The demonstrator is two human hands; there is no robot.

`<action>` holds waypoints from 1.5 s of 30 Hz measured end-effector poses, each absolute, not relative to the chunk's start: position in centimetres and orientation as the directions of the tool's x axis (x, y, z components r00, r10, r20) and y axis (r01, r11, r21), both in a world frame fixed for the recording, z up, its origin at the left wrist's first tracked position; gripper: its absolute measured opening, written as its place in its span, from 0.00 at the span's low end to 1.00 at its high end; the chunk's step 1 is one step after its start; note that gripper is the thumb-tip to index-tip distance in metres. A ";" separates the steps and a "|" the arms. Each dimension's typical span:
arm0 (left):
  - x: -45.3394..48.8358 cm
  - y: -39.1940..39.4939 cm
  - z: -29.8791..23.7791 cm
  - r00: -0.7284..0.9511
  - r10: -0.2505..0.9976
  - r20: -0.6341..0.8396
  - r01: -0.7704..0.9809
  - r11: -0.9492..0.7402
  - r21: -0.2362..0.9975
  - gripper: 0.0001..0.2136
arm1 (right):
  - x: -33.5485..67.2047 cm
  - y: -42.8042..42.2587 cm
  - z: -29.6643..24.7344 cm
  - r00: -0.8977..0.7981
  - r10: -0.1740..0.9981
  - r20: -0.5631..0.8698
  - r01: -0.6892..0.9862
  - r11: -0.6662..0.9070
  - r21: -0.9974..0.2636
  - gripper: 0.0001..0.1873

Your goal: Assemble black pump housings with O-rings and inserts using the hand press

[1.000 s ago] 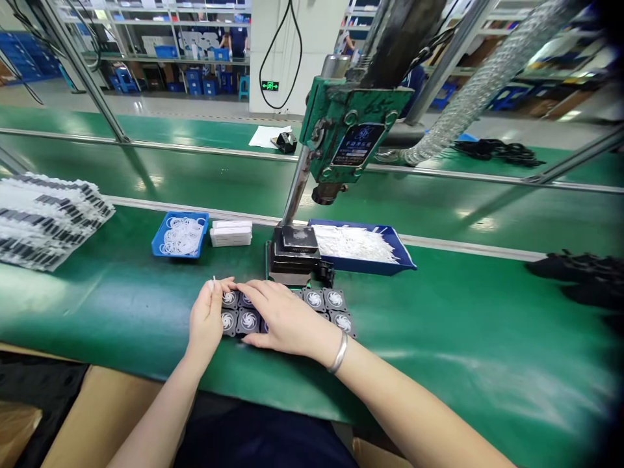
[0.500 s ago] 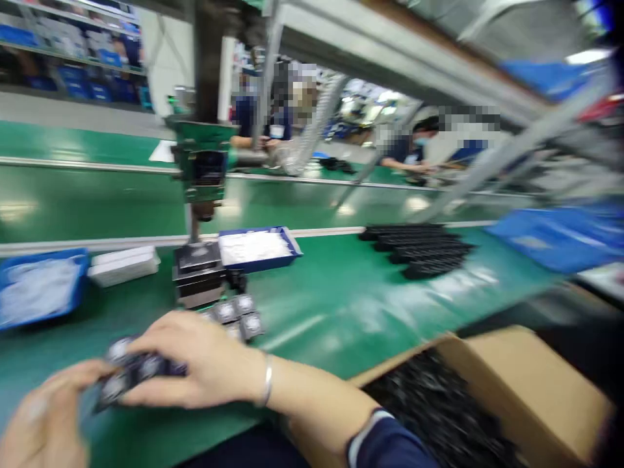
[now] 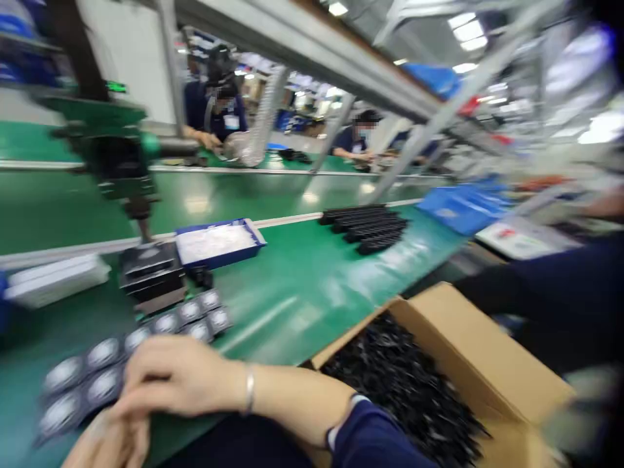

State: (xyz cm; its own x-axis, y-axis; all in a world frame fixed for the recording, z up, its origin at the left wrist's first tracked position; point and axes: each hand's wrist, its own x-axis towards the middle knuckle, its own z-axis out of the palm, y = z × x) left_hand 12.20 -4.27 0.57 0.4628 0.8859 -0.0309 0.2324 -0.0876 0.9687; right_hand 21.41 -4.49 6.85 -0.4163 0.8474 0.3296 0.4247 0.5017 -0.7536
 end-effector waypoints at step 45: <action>-1.4 -7.4 2.2 0.480 0.867 -0.133 0.123 0.084 0.989 0.20 | 17.4 -3.3 7.6 -0.593 0.778 0.206 0.362 0.486 -0.796 0.09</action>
State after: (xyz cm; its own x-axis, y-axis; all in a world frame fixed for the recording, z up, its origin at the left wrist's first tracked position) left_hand -1.43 -7.35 2.24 0.4796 0.8673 -0.1333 0.1234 0.0837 0.9888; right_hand 17.44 -3.29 7.58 -0.5930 0.7785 0.2058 0.3615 0.4858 -0.7958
